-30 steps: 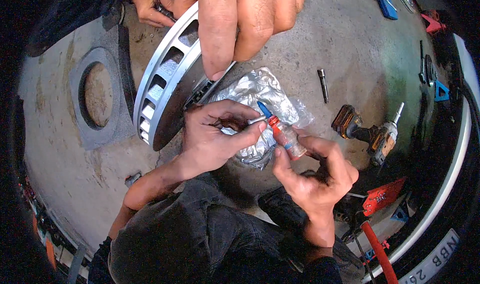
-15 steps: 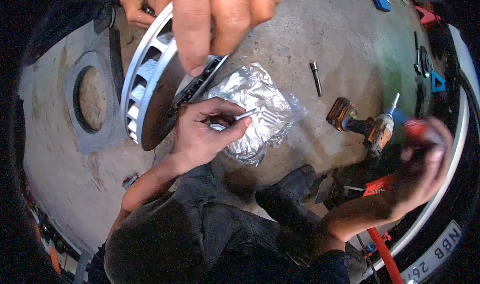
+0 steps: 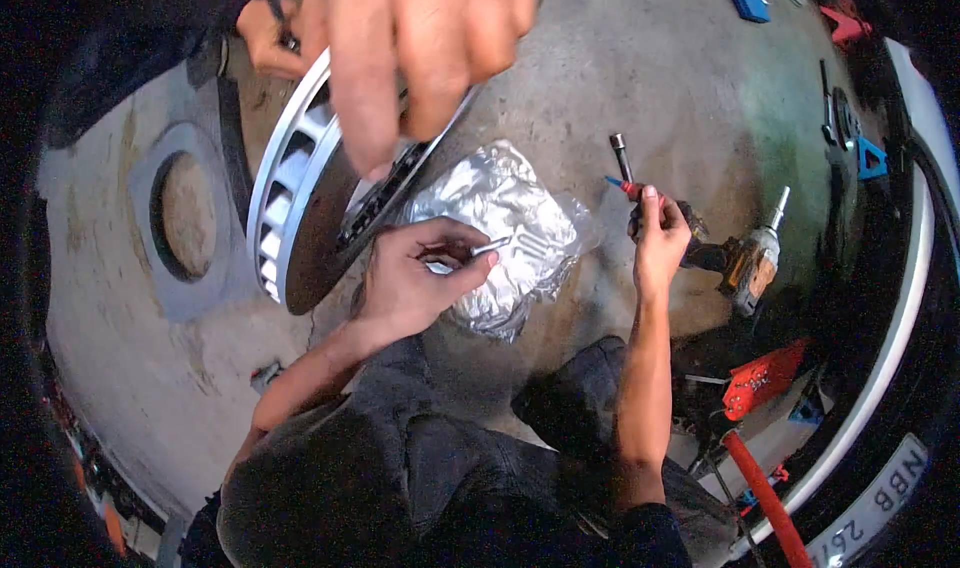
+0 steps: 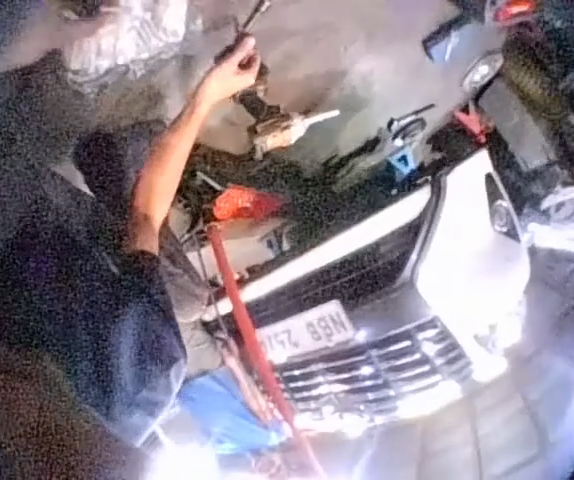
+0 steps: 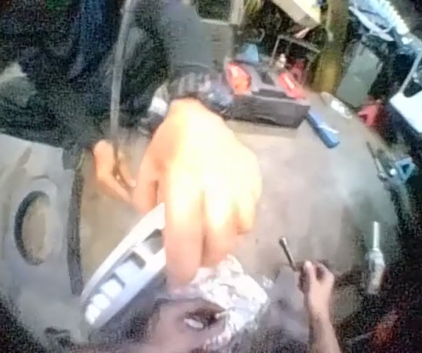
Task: Assembling a multi-piece brake rotor by applying threadlocker and tightening bolts.
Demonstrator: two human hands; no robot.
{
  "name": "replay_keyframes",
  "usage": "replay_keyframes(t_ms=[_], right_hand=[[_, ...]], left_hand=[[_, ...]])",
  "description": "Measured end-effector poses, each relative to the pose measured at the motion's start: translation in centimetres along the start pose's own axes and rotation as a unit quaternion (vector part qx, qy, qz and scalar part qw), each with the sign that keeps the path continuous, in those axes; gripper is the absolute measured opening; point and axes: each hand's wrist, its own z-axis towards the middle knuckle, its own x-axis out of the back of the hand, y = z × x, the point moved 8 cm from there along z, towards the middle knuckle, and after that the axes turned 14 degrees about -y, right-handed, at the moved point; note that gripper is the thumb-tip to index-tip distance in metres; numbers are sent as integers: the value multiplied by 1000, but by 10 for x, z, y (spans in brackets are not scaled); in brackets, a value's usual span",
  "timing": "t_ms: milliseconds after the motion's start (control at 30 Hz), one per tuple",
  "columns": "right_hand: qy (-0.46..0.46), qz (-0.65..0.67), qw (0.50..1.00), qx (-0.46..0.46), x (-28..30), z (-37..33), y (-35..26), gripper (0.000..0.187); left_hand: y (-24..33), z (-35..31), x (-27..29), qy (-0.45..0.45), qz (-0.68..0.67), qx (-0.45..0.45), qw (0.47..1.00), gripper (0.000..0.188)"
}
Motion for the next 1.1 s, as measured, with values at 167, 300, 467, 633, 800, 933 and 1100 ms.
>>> replay_keyframes(t_ms=[167, 300, 467, 633, 800, 933, 1100], right_hand=[[-78, 117, 990, 31, -14, -31, -65, 32], [-129, 98, 983, 89, -32, -60, -111, 26], [-166, 91, 977, 103, -45, -79, -133, 23], [-177, 62, 977, 106, -51, -87, -143, 21], [-165, 53, 979, 111, -51, -88, -146, 16], [-73, -87, 977, 179, -5, -69, -166, 20], [61, -110, 976, 177, 53, -35, -178, 30]], left_hand=[[2, 5, -4, 18, 32, -8, 999, 17], [9, 7, -6, 11, 13, -5, 1000, 17], [12, 3, -6, 0, -8, 15, 1000, 19], [19, -2, -2, 16, 25, -7, 1000, 20], [18, -2, -2, 12, 21, -12, 1000, 20], [15, -3, 0, 13, 21, 8, 1000, 20], [2, -9, 7, 31, 25, 15, 999, 19]])
